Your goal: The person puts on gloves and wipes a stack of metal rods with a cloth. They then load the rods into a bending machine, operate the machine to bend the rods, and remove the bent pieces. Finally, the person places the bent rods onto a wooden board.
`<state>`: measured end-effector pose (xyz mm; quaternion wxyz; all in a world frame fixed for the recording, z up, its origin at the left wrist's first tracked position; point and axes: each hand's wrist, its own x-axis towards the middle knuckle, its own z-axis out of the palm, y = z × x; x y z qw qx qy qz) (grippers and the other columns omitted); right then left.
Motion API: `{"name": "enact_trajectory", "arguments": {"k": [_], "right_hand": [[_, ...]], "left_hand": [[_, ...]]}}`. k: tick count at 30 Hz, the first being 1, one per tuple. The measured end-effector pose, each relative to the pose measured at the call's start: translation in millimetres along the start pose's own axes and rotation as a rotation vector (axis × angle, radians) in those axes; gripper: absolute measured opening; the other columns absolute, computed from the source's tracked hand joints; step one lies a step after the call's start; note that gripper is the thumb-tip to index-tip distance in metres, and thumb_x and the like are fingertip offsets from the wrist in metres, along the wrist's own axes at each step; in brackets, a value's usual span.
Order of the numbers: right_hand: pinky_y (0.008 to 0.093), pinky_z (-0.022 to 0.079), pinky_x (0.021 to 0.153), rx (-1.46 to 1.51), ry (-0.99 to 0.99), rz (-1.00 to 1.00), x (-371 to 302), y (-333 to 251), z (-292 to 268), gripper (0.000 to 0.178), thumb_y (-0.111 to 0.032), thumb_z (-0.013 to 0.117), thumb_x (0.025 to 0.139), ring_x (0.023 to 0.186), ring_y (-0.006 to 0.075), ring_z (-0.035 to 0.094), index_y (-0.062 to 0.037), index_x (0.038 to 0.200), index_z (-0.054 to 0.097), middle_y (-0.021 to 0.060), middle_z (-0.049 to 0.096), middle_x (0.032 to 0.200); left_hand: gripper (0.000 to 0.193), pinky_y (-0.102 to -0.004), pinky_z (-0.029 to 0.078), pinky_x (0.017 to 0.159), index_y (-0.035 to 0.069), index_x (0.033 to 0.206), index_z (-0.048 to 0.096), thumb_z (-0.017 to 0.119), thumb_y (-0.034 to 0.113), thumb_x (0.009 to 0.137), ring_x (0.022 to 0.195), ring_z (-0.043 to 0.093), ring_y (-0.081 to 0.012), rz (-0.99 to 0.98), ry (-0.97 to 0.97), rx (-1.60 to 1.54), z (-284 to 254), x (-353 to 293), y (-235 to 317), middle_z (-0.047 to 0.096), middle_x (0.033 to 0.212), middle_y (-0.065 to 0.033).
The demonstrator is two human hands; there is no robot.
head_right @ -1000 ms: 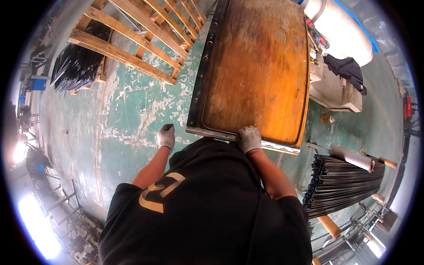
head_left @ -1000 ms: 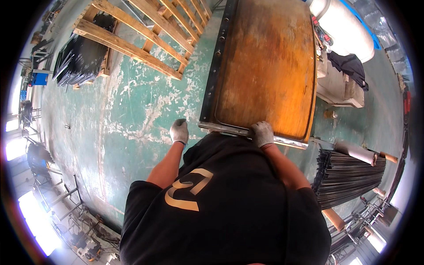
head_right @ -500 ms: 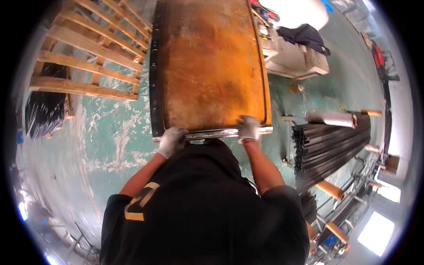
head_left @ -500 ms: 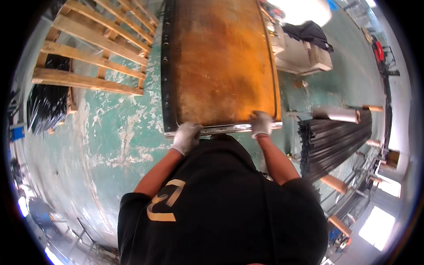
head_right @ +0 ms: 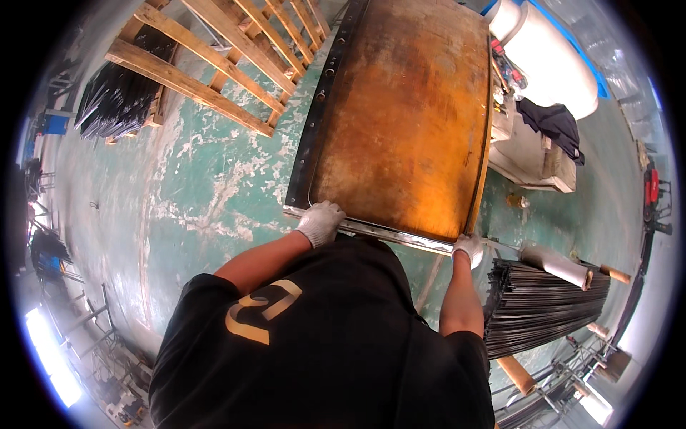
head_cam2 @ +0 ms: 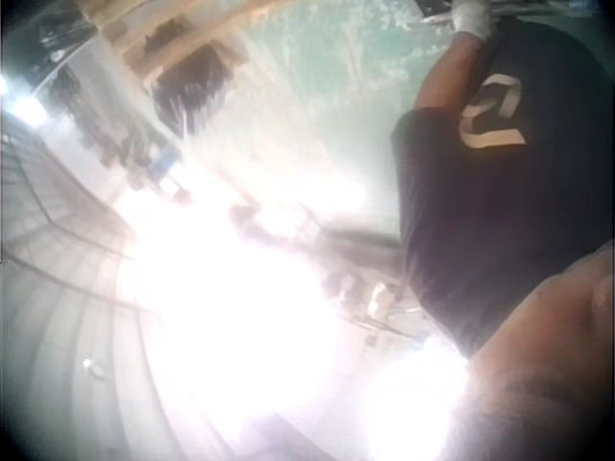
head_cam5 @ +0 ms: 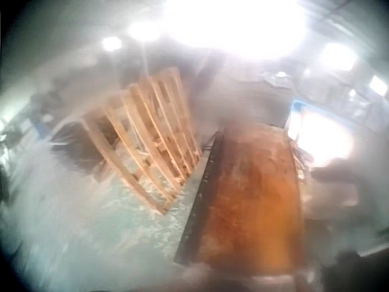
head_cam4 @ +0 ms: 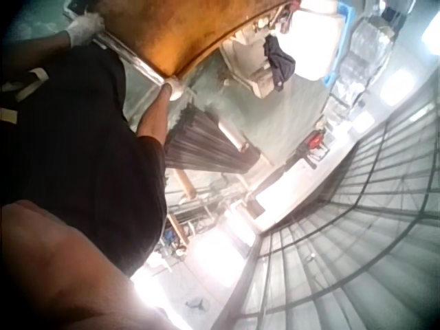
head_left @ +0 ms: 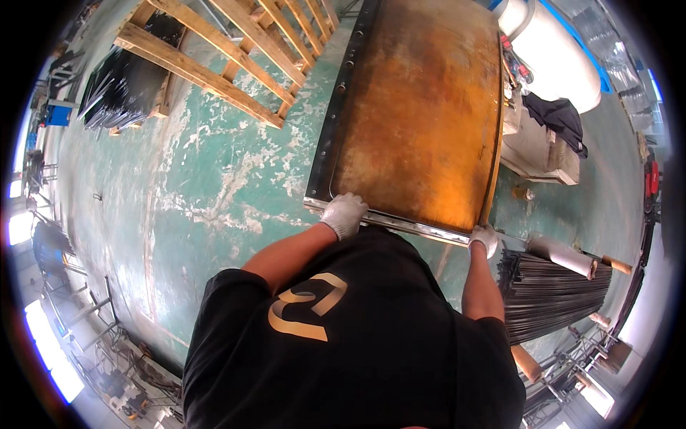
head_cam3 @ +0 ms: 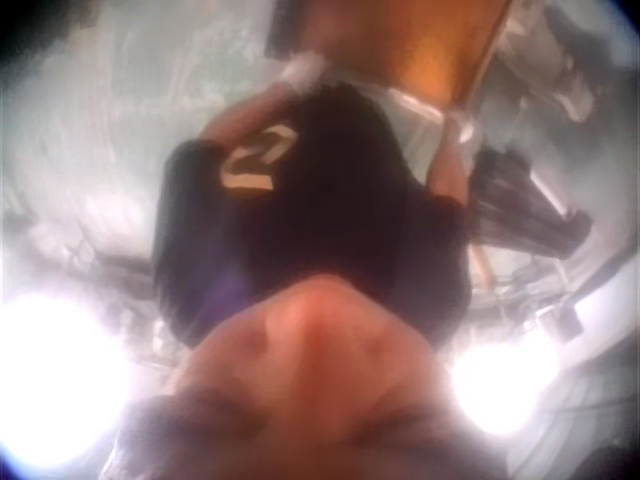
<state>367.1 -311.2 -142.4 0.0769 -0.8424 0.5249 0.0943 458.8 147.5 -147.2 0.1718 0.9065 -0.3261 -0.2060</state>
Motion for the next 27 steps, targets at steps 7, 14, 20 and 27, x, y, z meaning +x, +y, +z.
{"name": "enact_trajectory", "arguments": {"k": [7,14,20,27], "right_hand": [[0.0510,0.060,0.090,0.045,0.028,0.026,3,0,6,0.036,-0.029,0.071,0.087,0.108,0.0421,0.076,-0.0135,0.118,0.081,0.0199,0.079,0.119],[0.0509,0.060,0.091,0.027,0.048,-0.014,8,9,15,0.034,-0.031,0.071,0.088,0.107,0.0419,0.077,-0.0140,0.115,0.082,0.0206,0.080,0.116],[0.0509,0.060,0.090,0.036,0.051,-0.017,11,13,20,0.033,-0.032,0.072,0.088,0.106,0.0412,0.077,-0.0159,0.115,0.083,0.0202,0.080,0.115],[0.0504,0.061,0.087,0.042,0.062,-0.042,13,17,25,0.032,-0.031,0.071,0.088,0.101,0.0408,0.078,-0.0169,0.113,0.084,0.0195,0.081,0.111]], "left_hand": [[0.018,-0.0481,0.054,0.098,0.009,0.104,0.076,0.065,0.015,0.090,0.112,0.068,-0.0346,-0.027,0.003,-0.019,3,-2,2,0.072,0.110,-0.0141],[0.017,-0.0478,0.054,0.096,0.009,0.102,0.076,0.065,0.018,0.092,0.110,0.068,-0.0341,-0.023,0.036,-0.016,9,-3,-1,0.072,0.108,-0.0137],[0.015,-0.0479,0.054,0.094,0.010,0.100,0.075,0.065,0.019,0.093,0.109,0.068,-0.0338,-0.008,0.074,-0.019,14,-1,-3,0.071,0.105,-0.0135],[0.014,-0.0482,0.054,0.093,0.010,0.097,0.075,0.065,0.020,0.094,0.107,0.068,-0.0339,-0.013,0.083,-0.014,12,-2,-2,0.071,0.103,-0.0131]]}}
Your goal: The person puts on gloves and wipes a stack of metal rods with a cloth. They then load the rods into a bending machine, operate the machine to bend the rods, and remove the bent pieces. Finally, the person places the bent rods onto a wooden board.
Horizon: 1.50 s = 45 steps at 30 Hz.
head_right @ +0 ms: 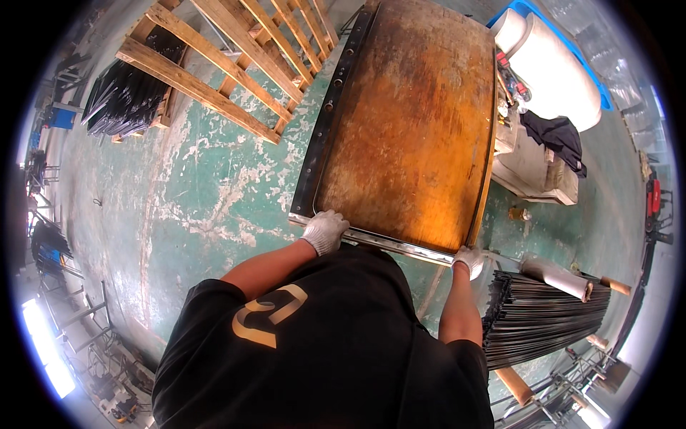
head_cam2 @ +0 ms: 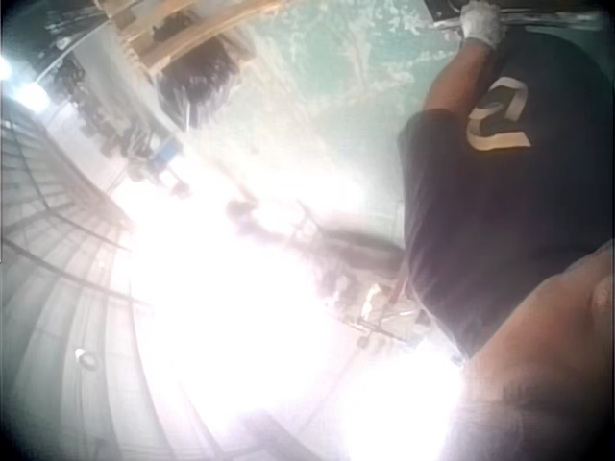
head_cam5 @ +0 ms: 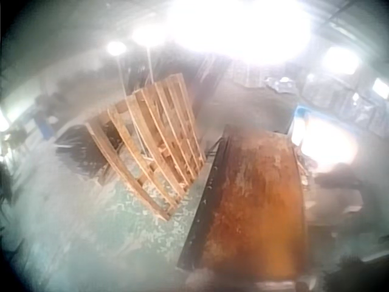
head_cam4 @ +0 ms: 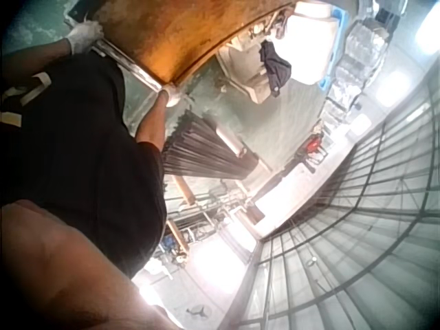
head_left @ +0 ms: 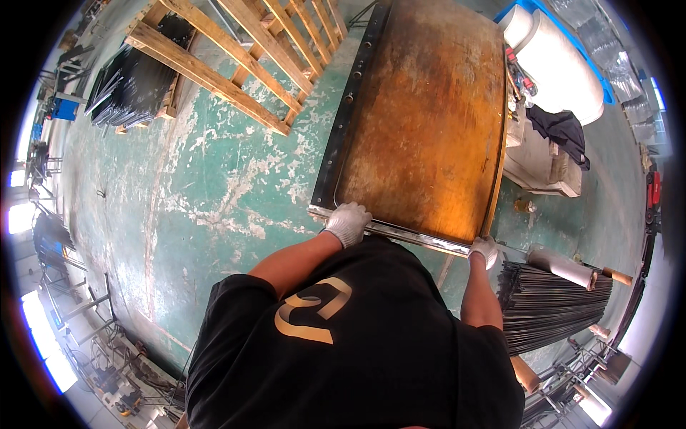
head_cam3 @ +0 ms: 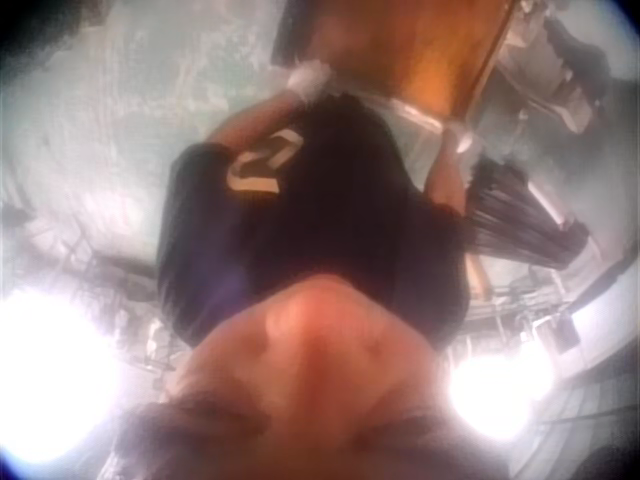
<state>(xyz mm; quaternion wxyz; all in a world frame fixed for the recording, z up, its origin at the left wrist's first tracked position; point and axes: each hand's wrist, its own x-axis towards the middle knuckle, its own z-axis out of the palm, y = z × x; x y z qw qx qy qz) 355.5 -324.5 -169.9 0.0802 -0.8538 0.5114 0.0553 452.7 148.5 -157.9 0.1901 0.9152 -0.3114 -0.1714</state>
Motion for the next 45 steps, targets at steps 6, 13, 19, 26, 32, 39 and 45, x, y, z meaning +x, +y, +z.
{"name": "enact_trajectory", "arguments": {"k": [6,13,19,26,32,39,45], "right_hand": [[0.0513,0.061,0.088,-0.013,0.016,-0.017,-7,-6,-6,0.033,-0.031,0.072,0.087,0.103,0.0410,0.078,-0.0163,0.114,0.084,0.0204,0.081,0.111],[0.0510,0.061,0.090,-0.024,-0.003,0.008,-17,-17,-15,0.034,-0.031,0.071,0.087,0.105,0.0407,0.077,-0.0163,0.114,0.084,0.0206,0.080,0.114],[0.0513,0.060,0.091,-0.018,0.001,-0.011,-18,-14,-11,0.033,-0.031,0.070,0.086,0.106,0.0410,0.077,-0.0158,0.112,0.083,0.0207,0.080,0.113],[0.0515,0.060,0.089,0.010,0.000,-0.039,-16,-11,-4,0.033,-0.033,0.071,0.088,0.104,0.0422,0.077,-0.0153,0.112,0.083,0.0221,0.080,0.110],[0.0511,0.060,0.089,0.011,-0.003,-0.028,-13,-9,-2,0.034,-0.033,0.070,0.088,0.104,0.0425,0.078,-0.0150,0.114,0.083,0.0221,0.080,0.111],[0.0504,0.060,0.087,0.007,0.014,-0.021,-30,-28,-19,0.030,-0.029,0.070,0.091,0.100,0.0426,0.077,-0.0114,0.112,0.082,0.0218,0.080,0.109],[0.0512,0.060,0.085,0.008,0.019,-0.065,-19,-16,-8,0.030,-0.028,0.071,0.090,0.097,0.0439,0.077,-0.0108,0.112,0.082,0.0239,0.080,0.107]], "left_hand": [[0.013,-0.0491,0.054,0.091,0.011,0.096,0.075,0.066,0.019,0.093,0.105,0.068,-0.0343,-0.011,-0.008,0.010,-2,0,0,0.071,0.101,-0.0128],[0.012,-0.0490,0.055,0.092,0.011,0.096,0.075,0.068,0.018,0.091,0.105,0.069,-0.0346,-0.024,0.015,0.000,-6,-2,-2,0.071,0.101,-0.0126],[0.012,-0.0492,0.055,0.092,0.010,0.095,0.075,0.066,0.018,0.092,0.104,0.069,-0.0351,-0.019,0.041,-0.002,-6,-4,-4,0.071,0.101,-0.0132],[0.011,-0.0498,0.054,0.091,0.011,0.094,0.074,0.066,0.017,0.092,0.104,0.068,-0.0353,-0.023,0.049,-0.016,-2,-5,-8,0.071,0.100,-0.0131],[0.012,-0.0498,0.054,0.090,0.011,0.095,0.075,0.065,0.018,0.092,0.104,0.068,-0.0350,-0.020,0.040,-0.011,-4,-4,-8,0.071,0.101,-0.0130],[0.017,-0.0465,0.055,0.096,0.011,0.101,0.078,0.065,0.015,0.089,0.110,0.069,-0.0325,-0.057,-0.059,0.015,-17,-4,-2,0.073,0.108,-0.0121],[0.018,-0.0461,0.055,0.096,0.011,0.101,0.077,0.067,0.015,0.087,0.110,0.069,-0.0322,-0.054,-0.024,0.005,-14,-6,-2,0.073,0.108,-0.0122]]}}
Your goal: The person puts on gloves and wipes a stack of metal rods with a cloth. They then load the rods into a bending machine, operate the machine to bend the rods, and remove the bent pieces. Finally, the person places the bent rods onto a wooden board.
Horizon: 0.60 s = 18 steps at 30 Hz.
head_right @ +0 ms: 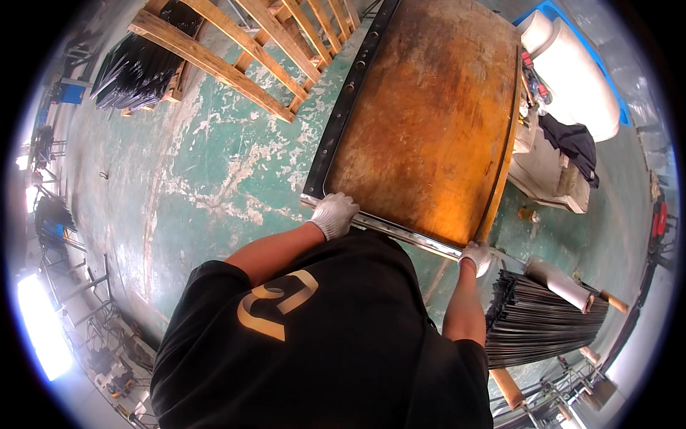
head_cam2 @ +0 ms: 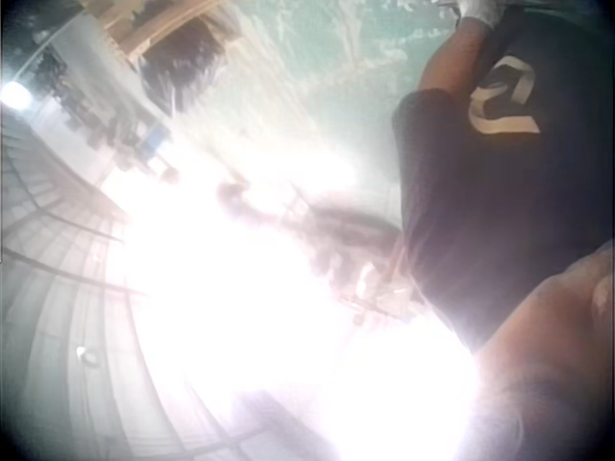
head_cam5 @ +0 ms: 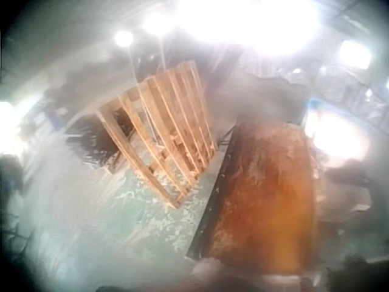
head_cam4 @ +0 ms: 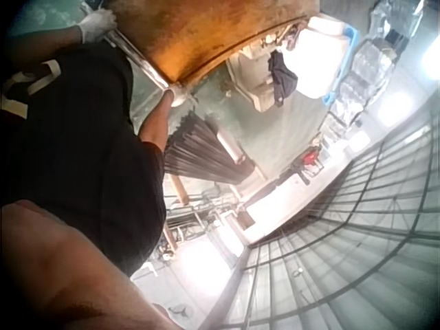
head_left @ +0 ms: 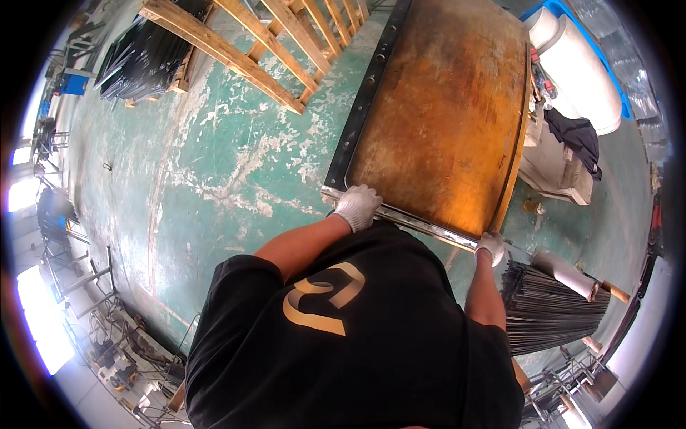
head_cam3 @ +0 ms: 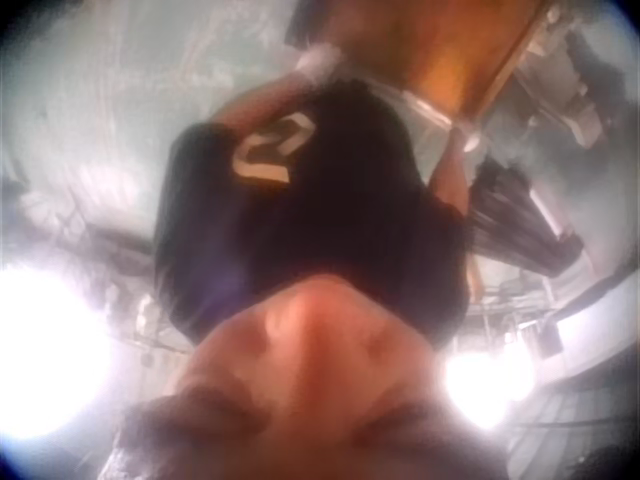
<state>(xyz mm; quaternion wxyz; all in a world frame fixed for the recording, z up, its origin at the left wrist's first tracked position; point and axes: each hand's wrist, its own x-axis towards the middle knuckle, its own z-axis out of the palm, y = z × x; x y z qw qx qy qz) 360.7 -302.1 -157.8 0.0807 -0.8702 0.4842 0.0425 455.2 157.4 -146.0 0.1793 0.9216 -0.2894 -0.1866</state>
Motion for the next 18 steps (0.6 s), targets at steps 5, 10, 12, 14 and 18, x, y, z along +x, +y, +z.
{"name": "enact_trajectory", "arguments": {"k": [5,10,12,14,18], "right_hand": [[0.0515,0.060,0.084,-0.182,0.001,-0.091,32,67,42,0.030,-0.027,0.072,0.090,0.096,0.0417,0.078,-0.0101,0.112,0.082,0.0230,0.081,0.106],[0.0493,0.064,0.088,-0.277,-0.202,0.075,58,97,39,0.033,-0.031,0.084,0.085,0.105,0.0379,0.080,-0.0124,0.112,0.085,0.0171,0.082,0.113],[0.0489,0.065,0.090,-0.211,-0.189,0.046,30,-17,-15,0.037,-0.032,0.085,0.085,0.110,0.0379,0.079,-0.0101,0.114,0.085,0.0194,0.081,0.118],[0.0486,0.064,0.092,-0.218,-0.208,0.099,26,-22,-32,0.039,-0.034,0.085,0.085,0.111,0.0381,0.079,-0.0083,0.114,0.084,0.0212,0.080,0.121],[0.0466,0.062,0.096,-0.214,-0.246,0.140,48,5,-26,0.037,-0.032,0.081,0.087,0.116,0.0381,0.077,-0.0077,0.114,0.083,0.0218,0.079,0.122]], "left_hand": [[0.017,-0.0477,0.055,0.095,0.011,0.100,0.077,0.067,0.014,0.087,0.108,0.070,-0.0327,0.035,-0.031,-0.003,-6,4,7,0.074,0.106,-0.0125],[0.010,-0.0507,0.055,0.090,0.011,0.095,0.076,0.071,0.017,0.087,0.104,0.068,-0.0347,0.120,0.056,-0.013,5,10,8,0.071,0.100,-0.0114],[0.012,-0.0506,0.056,0.091,0.011,0.095,0.077,0.068,0.015,0.088,0.105,0.069,-0.0349,0.005,0.081,0.019,10,-4,0,0.073,0.102,-0.0128],[0.013,-0.0506,0.056,0.091,0.010,0.095,0.077,0.066,0.014,0.088,0.106,0.069,-0.0350,0.016,0.082,0.018,6,-2,4,0.074,0.102,-0.0134],[0.010,-0.0499,0.055,0.091,0.012,0.095,0.076,0.071,0.017,0.087,0.105,0.069,-0.0339,0.054,0.051,0.040,7,6,6,0.072,0.101,-0.0116]]}}
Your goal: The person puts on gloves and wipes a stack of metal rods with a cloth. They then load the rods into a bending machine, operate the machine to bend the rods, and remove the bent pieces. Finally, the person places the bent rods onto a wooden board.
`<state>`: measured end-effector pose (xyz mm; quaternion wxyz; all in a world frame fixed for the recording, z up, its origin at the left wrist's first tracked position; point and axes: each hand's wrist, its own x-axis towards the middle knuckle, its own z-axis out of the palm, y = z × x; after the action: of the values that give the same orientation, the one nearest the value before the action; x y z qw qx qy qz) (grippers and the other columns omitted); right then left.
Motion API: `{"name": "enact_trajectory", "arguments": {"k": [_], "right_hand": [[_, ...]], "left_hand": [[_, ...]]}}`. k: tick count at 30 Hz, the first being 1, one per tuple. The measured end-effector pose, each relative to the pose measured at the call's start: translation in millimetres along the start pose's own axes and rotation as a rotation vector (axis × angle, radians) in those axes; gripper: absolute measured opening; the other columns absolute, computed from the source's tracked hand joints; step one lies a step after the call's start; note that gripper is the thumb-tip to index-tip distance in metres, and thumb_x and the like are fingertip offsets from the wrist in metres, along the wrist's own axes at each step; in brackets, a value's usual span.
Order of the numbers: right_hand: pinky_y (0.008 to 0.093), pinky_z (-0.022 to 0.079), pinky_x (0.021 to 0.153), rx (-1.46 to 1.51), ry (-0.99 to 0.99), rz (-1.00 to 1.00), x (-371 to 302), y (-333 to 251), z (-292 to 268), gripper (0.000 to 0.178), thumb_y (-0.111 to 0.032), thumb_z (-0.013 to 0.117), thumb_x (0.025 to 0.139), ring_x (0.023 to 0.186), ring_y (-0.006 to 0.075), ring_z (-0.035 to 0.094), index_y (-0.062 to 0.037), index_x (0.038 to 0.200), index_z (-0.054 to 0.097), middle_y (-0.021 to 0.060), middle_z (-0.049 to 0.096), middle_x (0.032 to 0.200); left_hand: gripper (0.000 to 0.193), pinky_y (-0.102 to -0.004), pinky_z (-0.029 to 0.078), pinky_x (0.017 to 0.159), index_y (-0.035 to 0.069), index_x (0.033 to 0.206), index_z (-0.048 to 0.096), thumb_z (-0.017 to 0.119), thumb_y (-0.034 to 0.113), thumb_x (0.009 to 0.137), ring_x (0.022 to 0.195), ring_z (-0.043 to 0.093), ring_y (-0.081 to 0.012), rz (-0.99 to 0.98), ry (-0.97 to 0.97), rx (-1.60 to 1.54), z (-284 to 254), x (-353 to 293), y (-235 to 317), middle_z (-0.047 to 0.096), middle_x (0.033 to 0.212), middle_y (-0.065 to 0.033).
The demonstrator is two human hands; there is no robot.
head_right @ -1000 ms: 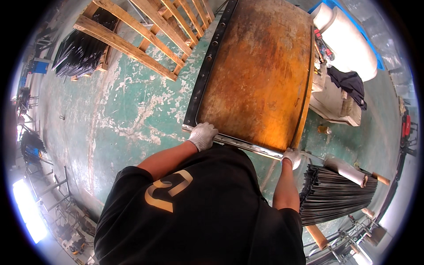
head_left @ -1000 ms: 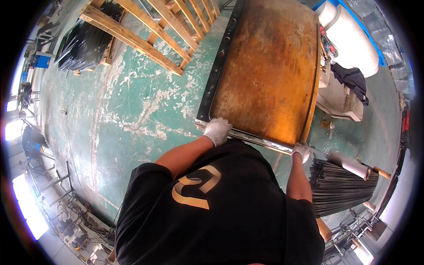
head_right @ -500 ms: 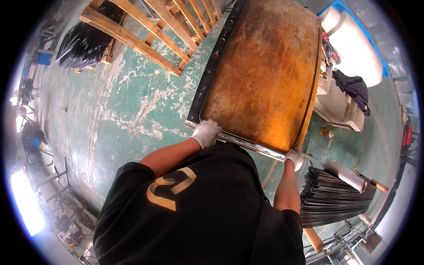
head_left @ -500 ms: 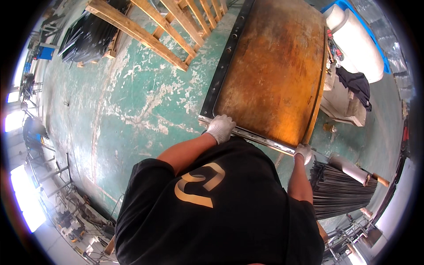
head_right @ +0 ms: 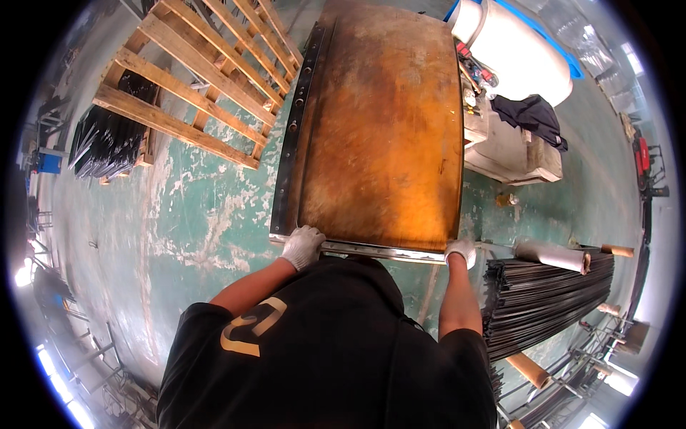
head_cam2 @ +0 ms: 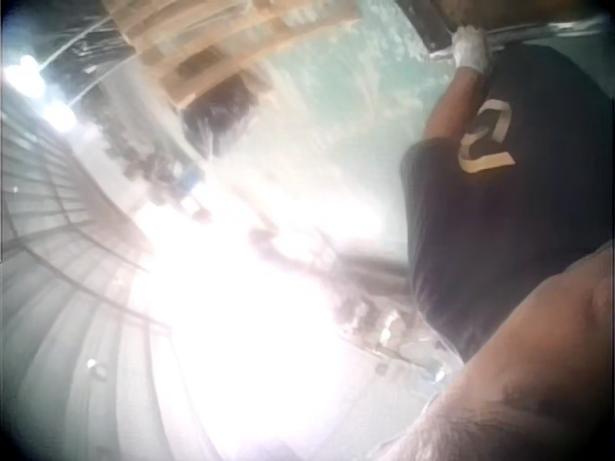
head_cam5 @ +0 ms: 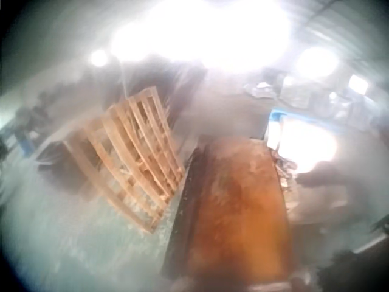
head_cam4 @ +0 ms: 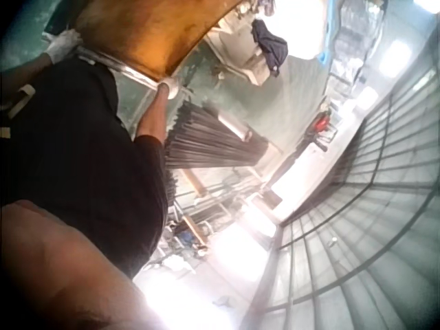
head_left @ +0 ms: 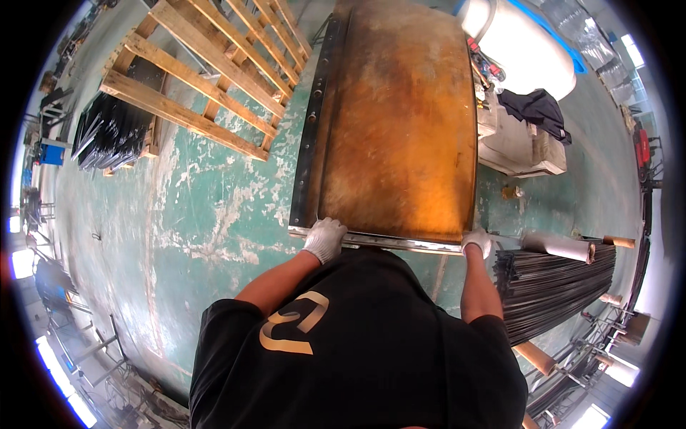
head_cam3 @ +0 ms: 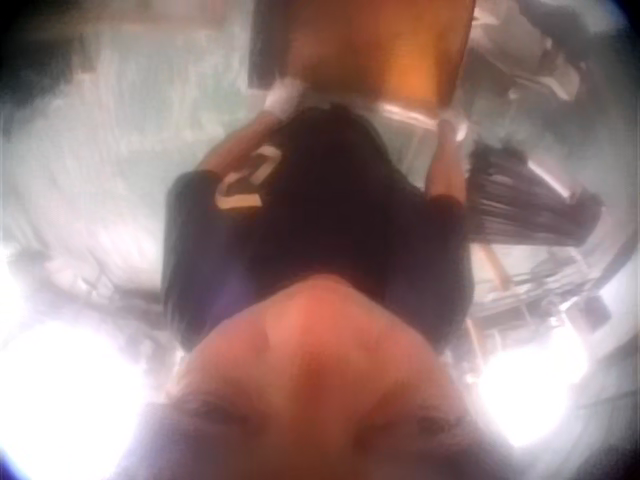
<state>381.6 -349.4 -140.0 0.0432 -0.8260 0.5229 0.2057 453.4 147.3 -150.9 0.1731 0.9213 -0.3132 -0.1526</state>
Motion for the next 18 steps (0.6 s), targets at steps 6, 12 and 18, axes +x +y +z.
{"name": "enact_trajectory", "arguments": {"k": [6,12,18], "right_hand": [[0.0454,0.063,0.065,0.698,-0.308,0.014,26,58,-28,0.029,-0.022,0.075,0.087,0.077,0.0314,0.077,-0.0004,0.105,0.079,0.0166,0.078,0.092],[0.0388,0.052,0.075,1.894,-0.604,-0.567,-28,88,-149,0.013,-0.015,0.066,0.089,0.077,0.0257,0.062,-0.0037,0.097,0.068,0.0077,0.061,0.080],[0.0258,0.040,0.051,2.174,-0.646,-1.176,-180,24,-288,0.049,-0.027,0.069,0.110,0.061,0.0093,0.049,0.0084,0.142,0.057,-0.0017,0.051,0.076]], "left_hand": [[0.015,-0.0504,0.056,0.093,0.011,0.100,0.078,0.070,0.017,0.088,0.107,0.069,-0.0344,-0.006,-0.035,0.017,-6,15,11,0.073,0.104,-0.0122],[0.018,-0.0508,0.057,0.095,0.011,0.103,0.079,0.067,0.015,0.090,0.110,0.071,-0.0364,0.126,-0.093,0.002,2,50,35,0.076,0.109,-0.0137],[0.026,-0.0478,0.059,0.098,0.005,0.116,0.079,0.071,0.021,0.097,0.110,0.074,-0.0361,-0.106,-0.055,-0.326,-25,99,70,0.079,0.111,-0.0166]]}}
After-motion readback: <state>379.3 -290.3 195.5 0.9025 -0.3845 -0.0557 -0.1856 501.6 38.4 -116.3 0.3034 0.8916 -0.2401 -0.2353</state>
